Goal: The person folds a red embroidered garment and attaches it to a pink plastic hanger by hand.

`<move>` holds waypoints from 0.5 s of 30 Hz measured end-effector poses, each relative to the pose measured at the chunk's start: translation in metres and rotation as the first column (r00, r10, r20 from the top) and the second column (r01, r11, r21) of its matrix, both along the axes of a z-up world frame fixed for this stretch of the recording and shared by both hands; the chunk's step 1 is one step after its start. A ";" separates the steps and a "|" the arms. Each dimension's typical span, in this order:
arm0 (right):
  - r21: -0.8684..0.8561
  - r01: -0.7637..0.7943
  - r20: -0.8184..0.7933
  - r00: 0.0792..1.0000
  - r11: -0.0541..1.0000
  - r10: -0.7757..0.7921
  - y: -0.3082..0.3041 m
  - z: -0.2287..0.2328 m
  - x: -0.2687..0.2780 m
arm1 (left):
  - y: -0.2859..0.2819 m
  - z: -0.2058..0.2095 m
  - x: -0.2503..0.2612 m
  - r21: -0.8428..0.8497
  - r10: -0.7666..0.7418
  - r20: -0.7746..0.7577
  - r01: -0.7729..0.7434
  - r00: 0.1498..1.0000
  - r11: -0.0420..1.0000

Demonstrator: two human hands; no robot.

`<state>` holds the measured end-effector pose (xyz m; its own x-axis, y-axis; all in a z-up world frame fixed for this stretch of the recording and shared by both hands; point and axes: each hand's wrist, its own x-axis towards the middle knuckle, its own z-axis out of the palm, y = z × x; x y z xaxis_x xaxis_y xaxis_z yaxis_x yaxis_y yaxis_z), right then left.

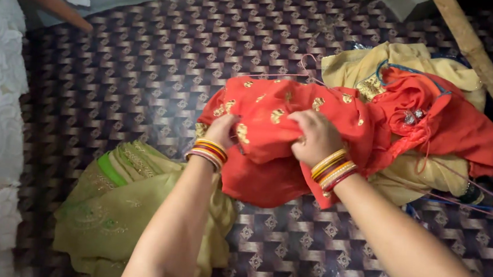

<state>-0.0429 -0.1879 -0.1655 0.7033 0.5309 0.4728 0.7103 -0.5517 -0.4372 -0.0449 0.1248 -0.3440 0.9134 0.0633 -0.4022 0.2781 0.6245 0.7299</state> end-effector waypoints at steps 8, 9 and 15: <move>-0.475 -0.245 -0.360 0.930 0.845 0.067 0.016 -0.041 -0.055 | 0.013 0.064 -0.050 0.659 -0.206 -0.475 0.501 0.856 0.561; -0.451 -0.199 -0.358 0.933 0.870 0.028 0.021 -0.039 -0.055 | 0.010 0.070 -0.047 0.714 -0.113 -0.466 0.449 0.877 0.537; -0.408 -0.049 -0.313 0.946 0.911 -0.089 0.065 -0.019 -0.051 | 0.005 0.061 -0.012 0.962 0.299 0.248 -0.196 0.922 -0.192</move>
